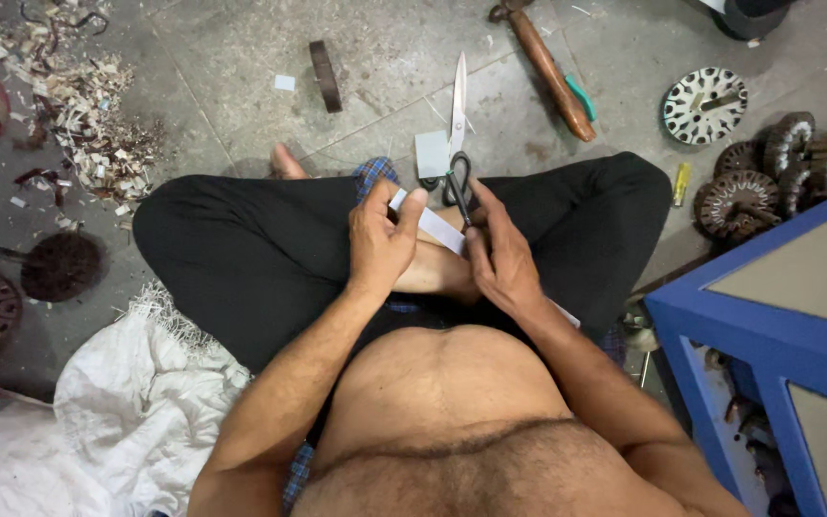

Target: The person sits on the floor and uses scissors to cut small pieces from a white strip. They fold the cut pieces, place them into a circular mold, and then use a ruler and marker to measure and mark a larger white sheet.

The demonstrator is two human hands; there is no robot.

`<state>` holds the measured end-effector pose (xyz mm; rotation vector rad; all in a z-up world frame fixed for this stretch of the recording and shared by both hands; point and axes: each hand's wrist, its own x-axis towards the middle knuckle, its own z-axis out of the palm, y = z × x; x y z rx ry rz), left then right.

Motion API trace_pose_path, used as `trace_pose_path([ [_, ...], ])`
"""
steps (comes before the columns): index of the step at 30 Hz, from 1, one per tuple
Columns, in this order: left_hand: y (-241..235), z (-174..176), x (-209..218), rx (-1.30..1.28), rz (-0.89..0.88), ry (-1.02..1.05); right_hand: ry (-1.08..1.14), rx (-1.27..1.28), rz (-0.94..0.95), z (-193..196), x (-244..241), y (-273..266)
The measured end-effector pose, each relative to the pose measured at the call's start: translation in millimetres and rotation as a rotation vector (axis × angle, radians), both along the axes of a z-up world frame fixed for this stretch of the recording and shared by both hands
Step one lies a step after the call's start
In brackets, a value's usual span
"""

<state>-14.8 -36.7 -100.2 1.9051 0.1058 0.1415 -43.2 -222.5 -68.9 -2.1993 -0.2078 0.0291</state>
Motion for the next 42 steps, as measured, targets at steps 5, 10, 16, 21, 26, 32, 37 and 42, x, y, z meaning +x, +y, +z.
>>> trace_pose_path([
  [5,-3.2,-4.7,-4.6,0.132,-0.044,-0.051,-0.099,0.007,-0.028,-8.6,-5.7,1.5],
  [10,5.4,1.1,-6.7,-0.261,-0.233,0.187,-0.054,-0.066,-0.060,-6.5,-8.8,1.3],
  [16,-1.7,2.5,-11.3,-0.145,-0.079,0.214,-0.093,-0.128,-0.039,-5.2,-11.3,5.9],
  [21,-4.3,-2.4,-10.0,-0.259,-0.092,0.238,-0.102,-0.147,-0.054,-2.9,-11.4,1.5],
  [26,6.8,-3.8,-13.5,-0.170,-0.268,0.228,-0.110,-0.176,-0.048,-0.2,-13.5,-3.6],
  [32,-6.2,-5.6,-14.0,0.007,-0.059,0.134,-0.164,-0.170,-0.020,2.8,-14.2,0.2],
  [37,-3.0,-6.8,-11.9,-0.323,-0.199,0.306,-0.163,-0.175,-0.031,3.5,-14.8,-4.2],
  [42,-4.3,-0.4,-18.2,-0.107,-0.134,0.152,-0.177,-0.169,-0.006,4.2,-15.1,-1.0],
])
